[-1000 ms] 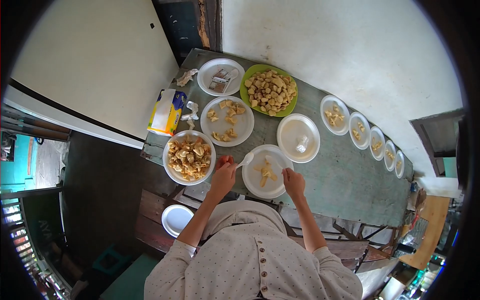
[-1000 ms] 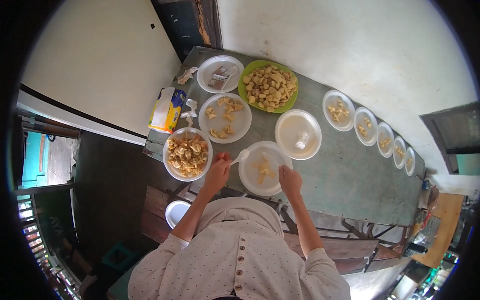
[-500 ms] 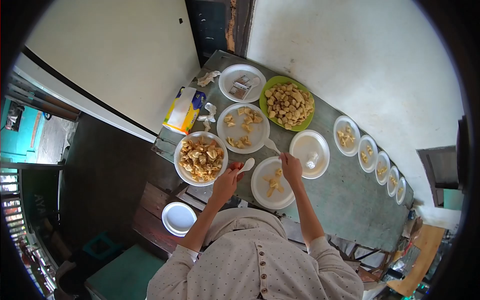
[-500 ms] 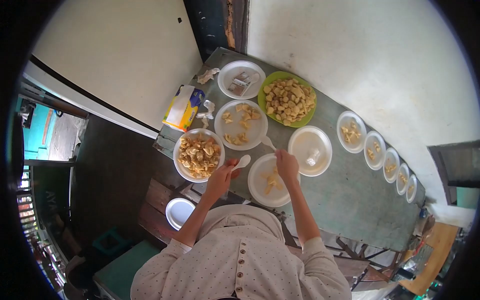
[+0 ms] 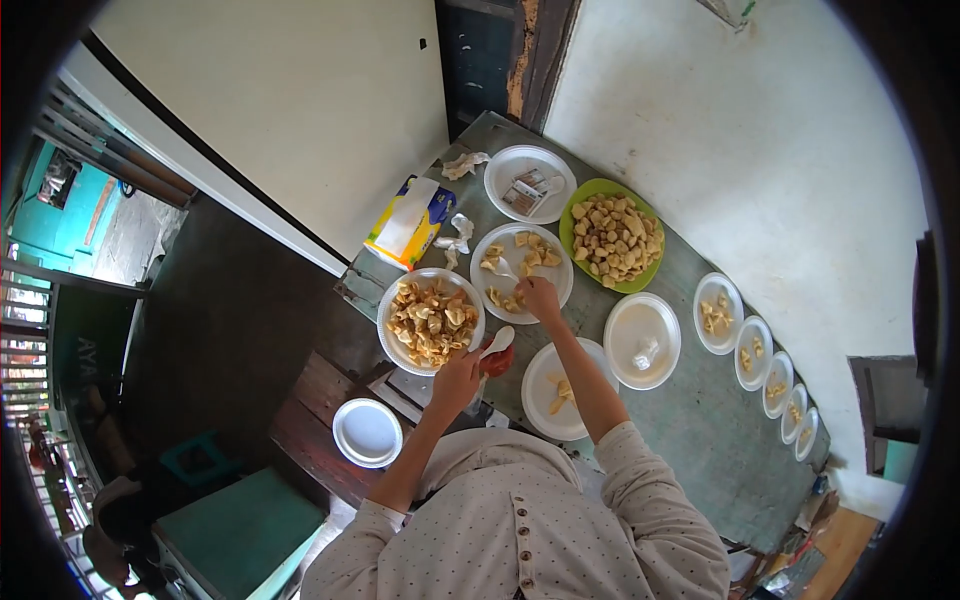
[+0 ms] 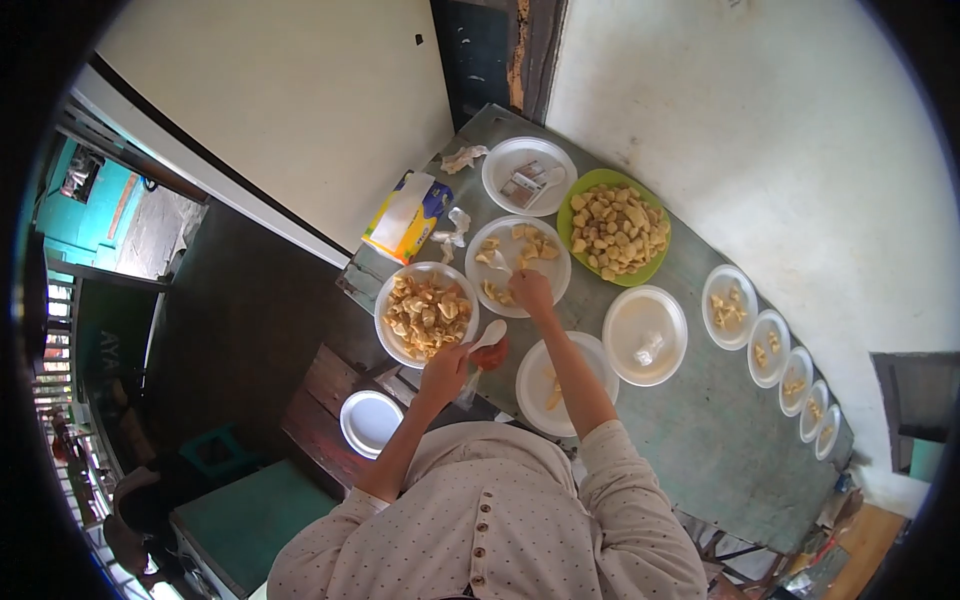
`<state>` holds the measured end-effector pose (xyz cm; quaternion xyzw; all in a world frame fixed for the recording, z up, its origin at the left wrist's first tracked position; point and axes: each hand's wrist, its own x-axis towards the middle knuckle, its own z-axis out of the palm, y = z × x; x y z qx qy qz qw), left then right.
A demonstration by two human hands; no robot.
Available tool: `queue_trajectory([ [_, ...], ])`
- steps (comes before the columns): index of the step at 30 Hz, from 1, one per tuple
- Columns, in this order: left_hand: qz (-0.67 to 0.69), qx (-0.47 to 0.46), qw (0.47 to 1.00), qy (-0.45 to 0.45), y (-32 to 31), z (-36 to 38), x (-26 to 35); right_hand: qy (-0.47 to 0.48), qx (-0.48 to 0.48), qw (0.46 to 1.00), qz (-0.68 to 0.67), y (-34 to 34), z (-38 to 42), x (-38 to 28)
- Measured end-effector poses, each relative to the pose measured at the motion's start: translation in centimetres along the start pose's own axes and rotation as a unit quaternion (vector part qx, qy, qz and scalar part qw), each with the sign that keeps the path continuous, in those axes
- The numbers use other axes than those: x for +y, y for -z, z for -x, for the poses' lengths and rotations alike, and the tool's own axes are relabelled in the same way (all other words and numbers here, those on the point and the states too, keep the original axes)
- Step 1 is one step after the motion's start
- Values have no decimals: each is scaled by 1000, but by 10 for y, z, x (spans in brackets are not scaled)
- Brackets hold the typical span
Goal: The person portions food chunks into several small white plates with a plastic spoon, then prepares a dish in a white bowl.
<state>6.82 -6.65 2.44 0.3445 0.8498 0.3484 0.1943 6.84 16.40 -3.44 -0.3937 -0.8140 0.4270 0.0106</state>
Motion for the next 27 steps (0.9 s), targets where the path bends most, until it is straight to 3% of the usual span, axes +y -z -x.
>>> queue_trajectory([
  [3, 8, -13, 1000, 28, 2, 1, 1, 85, -3, 996, -30, 6, 12, 10],
  [4, 8, -17, 999, 27, 1, 0, -1, 81, -2, 996, -30, 8, 15, 13],
  [6, -2, 7, 1000, -6, 1, -2, -3, -14, -7, 995, -94, 18, 23, 20],
  [10, -9, -15, 1000, -11, -2, -5, 0, -35, -11, 992, -123, 49, 60, 39],
  [16, -40, -38, 998, -24, -9, -13, 2, -17, 42, 999, -10, 75, 94, 58],
  [18, -39, -56, 997, -20, -8, -16, 3, 4, 61, 997, -39, 70, 91, 48],
  [21, -32, -14, 999, -37, -8, -21, 3, 17, 83, 996, 4, 61, 81, 17],
  [23, -31, 21, 998, -55, -4, -23, 3, 15, 67, 992, 107, 50, 67, 3],
  [27, -27, 55, 997, -37, 8, -22, 5, 43, 75, 986, 141, 25, 42, -8],
])
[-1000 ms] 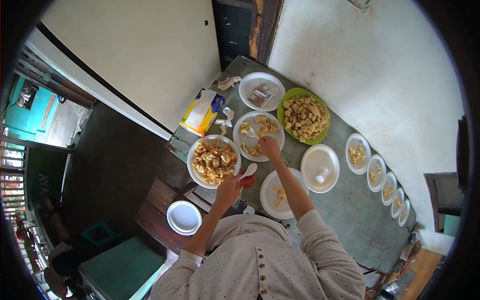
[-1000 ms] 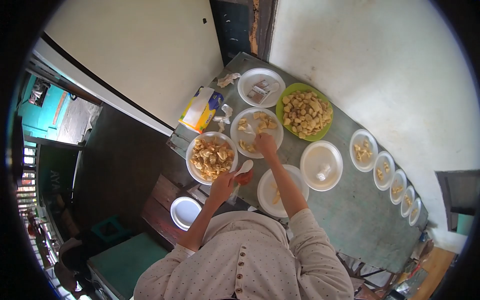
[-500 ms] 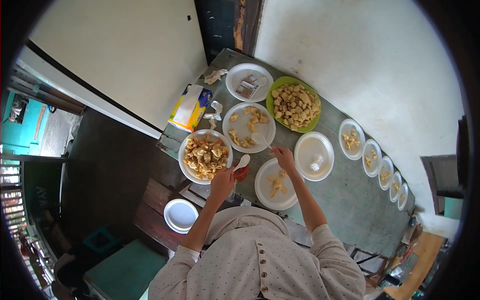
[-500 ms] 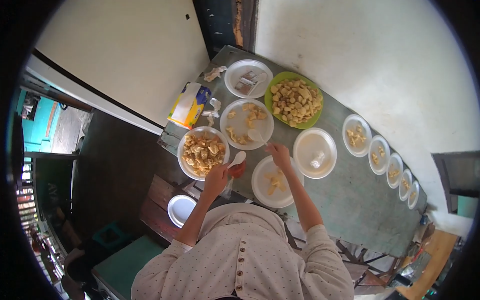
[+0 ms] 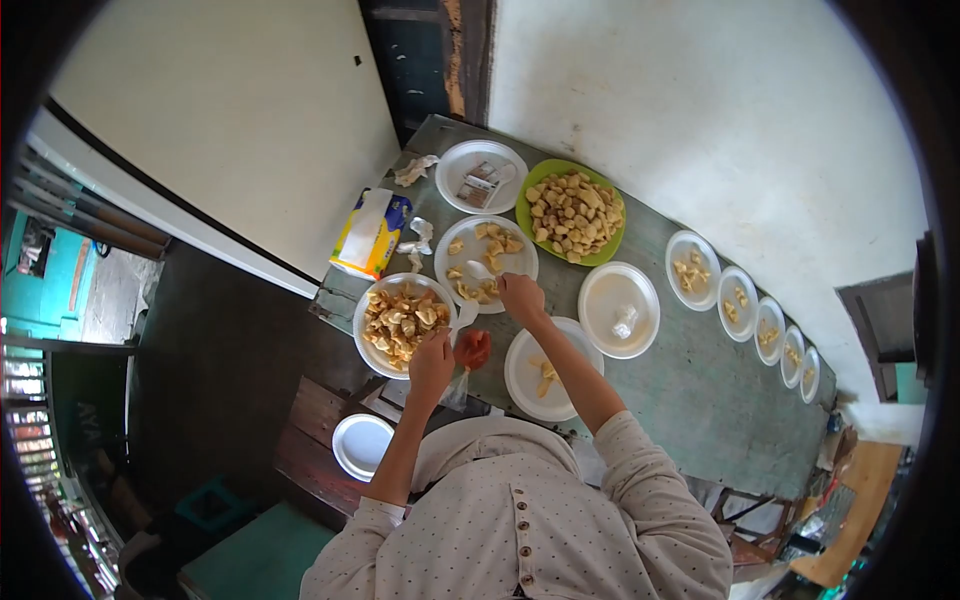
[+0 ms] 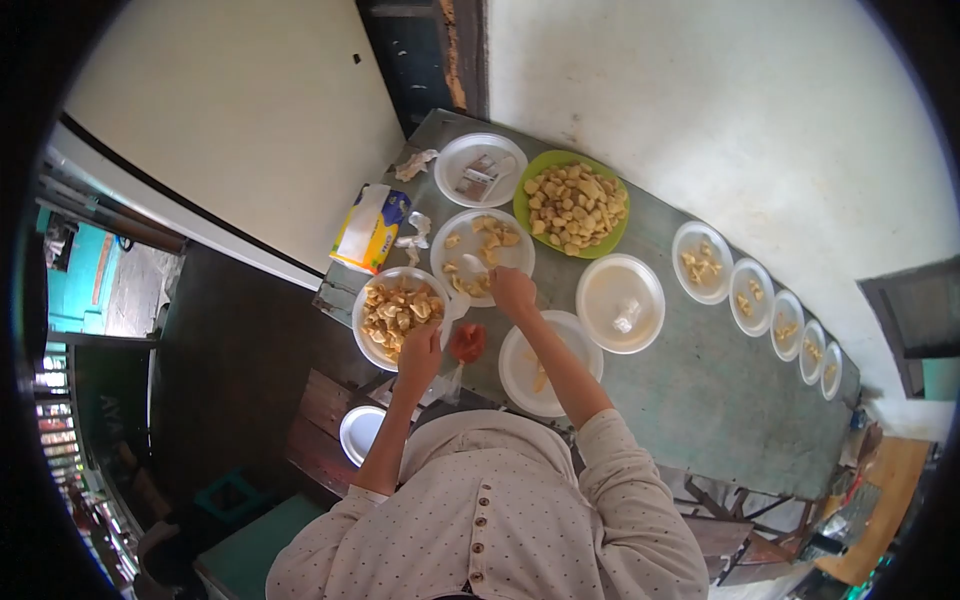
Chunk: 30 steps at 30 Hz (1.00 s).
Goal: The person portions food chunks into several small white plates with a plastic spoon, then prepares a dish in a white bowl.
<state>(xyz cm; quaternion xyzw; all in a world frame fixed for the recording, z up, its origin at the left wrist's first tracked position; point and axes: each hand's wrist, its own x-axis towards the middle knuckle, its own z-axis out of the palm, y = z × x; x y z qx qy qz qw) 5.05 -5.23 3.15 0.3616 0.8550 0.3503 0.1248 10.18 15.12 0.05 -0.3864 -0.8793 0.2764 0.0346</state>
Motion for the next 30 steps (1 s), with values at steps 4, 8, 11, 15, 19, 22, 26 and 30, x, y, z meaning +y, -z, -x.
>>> queue_trajectory([
  [4, -13, 11, 999, 39, 9, 12, -5, 15, -49, 998, -31, -20, -11, -1],
  [8, -24, 15, 997, 65, 8, 24, -17, -41, -104, 985, -131, -28, -16, 3],
  [11, -32, 12, 997, 66, 6, 28, -21, -24, -104, 970, -221, -41, -19, 21],
  [15, -16, 3, 998, 62, 5, 25, -13, -41, -89, 958, -270, -23, -4, 27],
  [19, 17, -19, 999, 48, -1, 23, -2, -85, -77, 956, -270, 9, 30, 48],
  [22, -13, -65, 998, 14, -10, 24, 2, -130, -101, 956, -245, 26, 67, 79],
  [26, 8, -78, 997, -28, -24, 29, 9, -76, -35, 965, -250, 36, 118, 118],
  [30, 0, -116, 992, -47, -38, 36, 17, -99, -62, 983, -140, 54, 142, 125],
])
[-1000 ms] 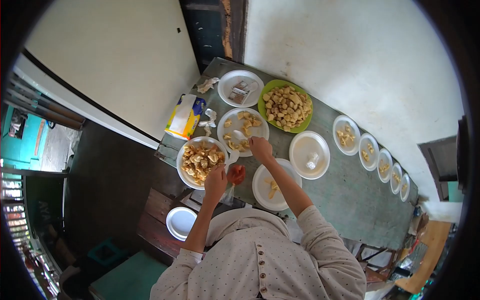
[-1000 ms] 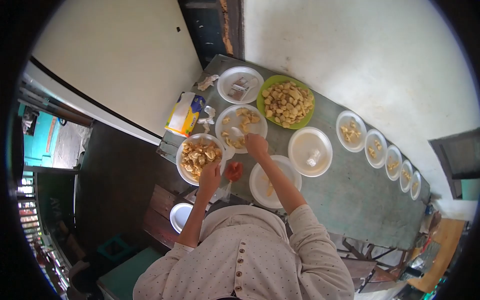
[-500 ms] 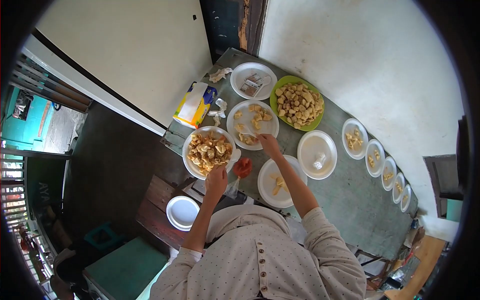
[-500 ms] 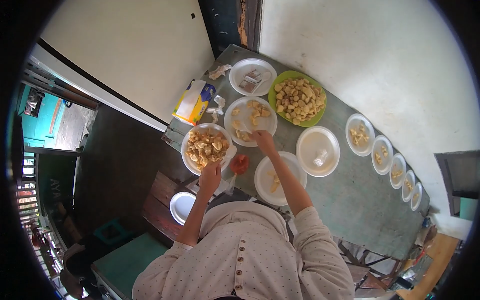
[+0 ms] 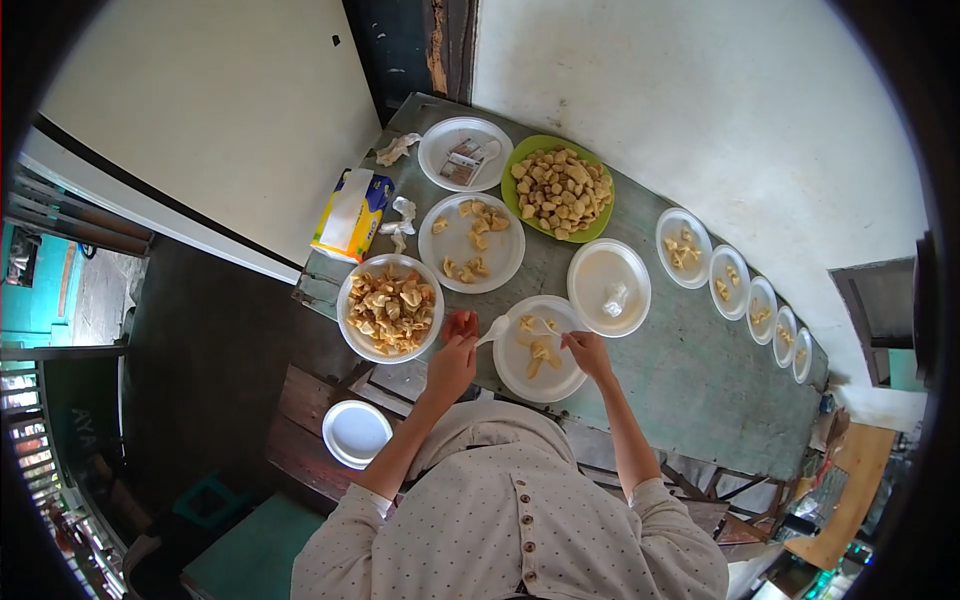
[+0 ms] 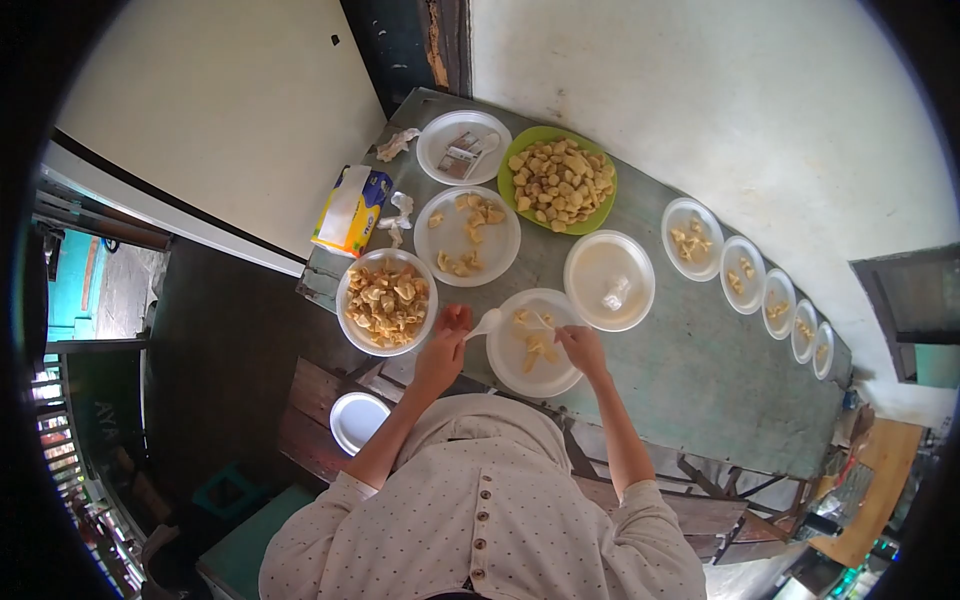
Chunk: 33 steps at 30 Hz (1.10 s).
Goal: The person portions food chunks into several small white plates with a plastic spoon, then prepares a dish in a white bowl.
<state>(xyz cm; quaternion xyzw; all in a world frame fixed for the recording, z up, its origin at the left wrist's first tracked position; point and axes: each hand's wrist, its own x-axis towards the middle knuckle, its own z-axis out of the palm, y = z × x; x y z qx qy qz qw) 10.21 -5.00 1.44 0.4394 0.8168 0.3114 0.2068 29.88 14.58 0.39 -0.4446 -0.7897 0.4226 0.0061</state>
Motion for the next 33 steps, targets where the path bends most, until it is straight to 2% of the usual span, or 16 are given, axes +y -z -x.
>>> queue_trajectory([
  [1, 1, -9, 1000, -5, -4, 0, 0, -1, 1, 1000, -1, 1, 2, -1],
  [3, -9, -26, 1000, -7, -9, 1, 0, 5, 6, 996, 84, 1, 6, -2],
  [7, -44, -82, 996, -11, -12, 0, 2, 36, 39, 991, 125, 0, 11, -9],
  [12, -57, -88, 994, -20, -16, 1, 3, 16, 39, 981, 187, 3, 17, -17],
  [24, -73, -80, 993, -41, -21, -2, 11, 8, 113, 978, 173, 0, 32, -18],
  [33, -65, -70, 994, -62, -23, -4, 12, 17, 54, 982, 181, 10, 51, -9],
])
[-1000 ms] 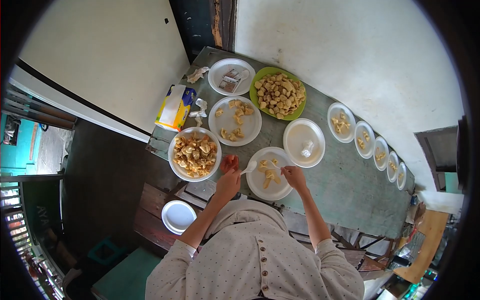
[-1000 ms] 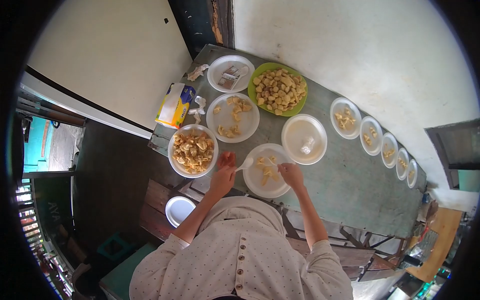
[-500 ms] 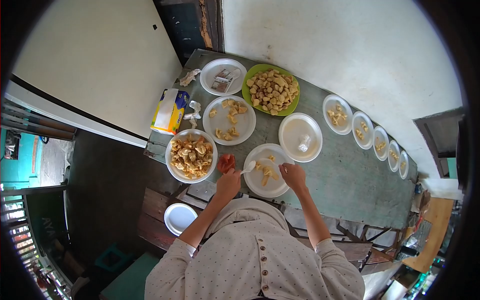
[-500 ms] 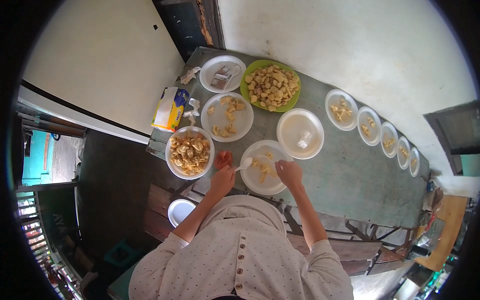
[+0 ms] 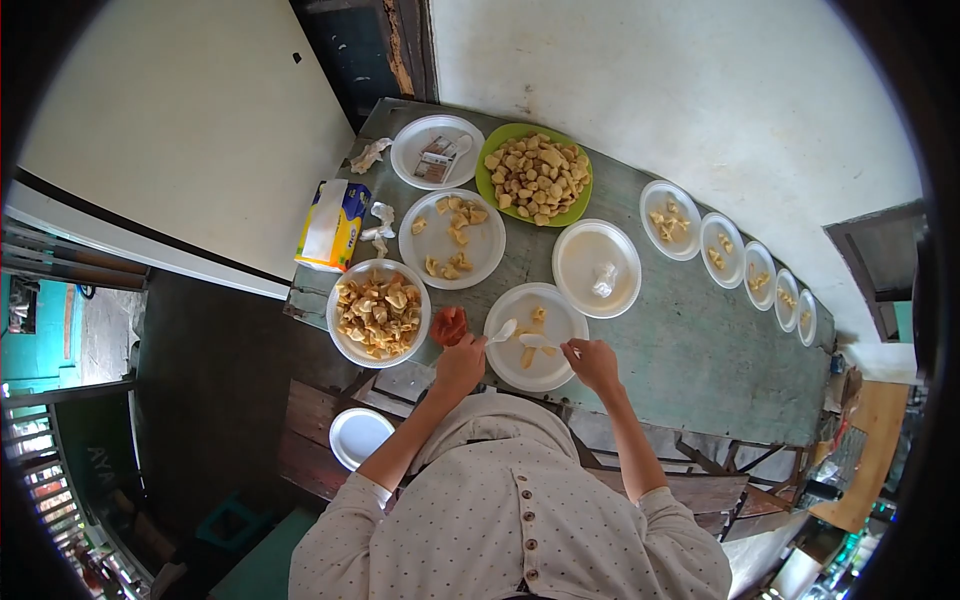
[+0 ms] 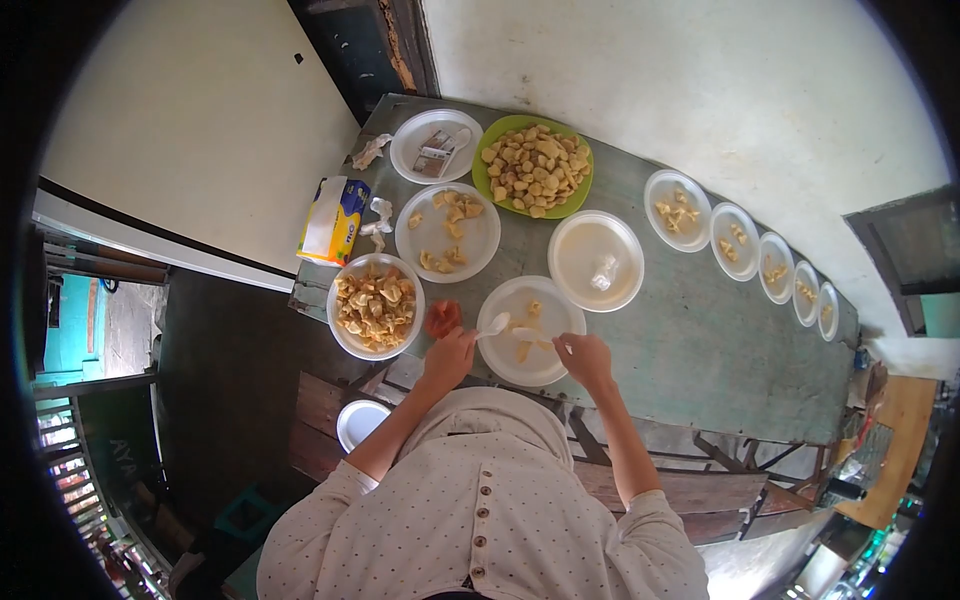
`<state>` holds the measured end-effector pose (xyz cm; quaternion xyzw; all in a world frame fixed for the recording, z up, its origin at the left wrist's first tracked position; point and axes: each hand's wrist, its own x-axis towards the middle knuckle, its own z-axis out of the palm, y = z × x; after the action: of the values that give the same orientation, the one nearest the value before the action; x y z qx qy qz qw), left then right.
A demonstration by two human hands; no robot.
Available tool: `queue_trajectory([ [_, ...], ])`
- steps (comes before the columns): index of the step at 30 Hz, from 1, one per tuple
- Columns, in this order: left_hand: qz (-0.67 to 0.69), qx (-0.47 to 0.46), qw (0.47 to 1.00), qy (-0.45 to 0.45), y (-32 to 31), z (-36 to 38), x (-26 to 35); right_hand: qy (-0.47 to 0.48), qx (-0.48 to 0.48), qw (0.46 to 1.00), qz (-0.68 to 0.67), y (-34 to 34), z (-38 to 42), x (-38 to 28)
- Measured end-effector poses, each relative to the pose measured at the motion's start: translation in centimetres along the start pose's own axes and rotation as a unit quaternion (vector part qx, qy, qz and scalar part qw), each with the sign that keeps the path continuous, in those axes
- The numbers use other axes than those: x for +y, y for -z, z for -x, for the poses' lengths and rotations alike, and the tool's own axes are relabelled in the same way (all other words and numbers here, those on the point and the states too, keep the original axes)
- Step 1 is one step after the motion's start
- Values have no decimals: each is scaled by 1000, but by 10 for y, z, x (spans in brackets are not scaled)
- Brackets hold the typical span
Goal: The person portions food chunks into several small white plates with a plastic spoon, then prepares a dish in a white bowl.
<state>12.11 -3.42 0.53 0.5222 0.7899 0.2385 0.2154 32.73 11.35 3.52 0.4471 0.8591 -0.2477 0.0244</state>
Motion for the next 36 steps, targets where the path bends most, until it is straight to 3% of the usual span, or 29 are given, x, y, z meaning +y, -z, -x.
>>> queue_trajectory([
  [14, 30, 8, 999, 21, 10, -5, 0, -38, 15, 999, -32, 6, -2, 2],
  [22, 42, 60, 997, 19, 20, -10, -9, -33, -10, 999, 0, 6, -7, 1],
  [24, 49, 78, 996, 20, 19, -12, -17, -12, 7, 990, -141, 6, -12, 0],
  [25, 56, 94, 994, 20, 20, -14, -19, -13, 7, 990, -141, 15, -16, -10],
  [28, 87, 97, 990, 54, 24, -18, -24, -51, 8, 992, -113, 27, -41, -40],
  [31, 60, 90, 992, 68, 36, -23, -28, -16, 48, 989, -136, 11, -78, -55],
  [36, 50, 87, 989, 105, 52, -31, -30, 21, 0, 994, -111, -19, -140, -93],
])
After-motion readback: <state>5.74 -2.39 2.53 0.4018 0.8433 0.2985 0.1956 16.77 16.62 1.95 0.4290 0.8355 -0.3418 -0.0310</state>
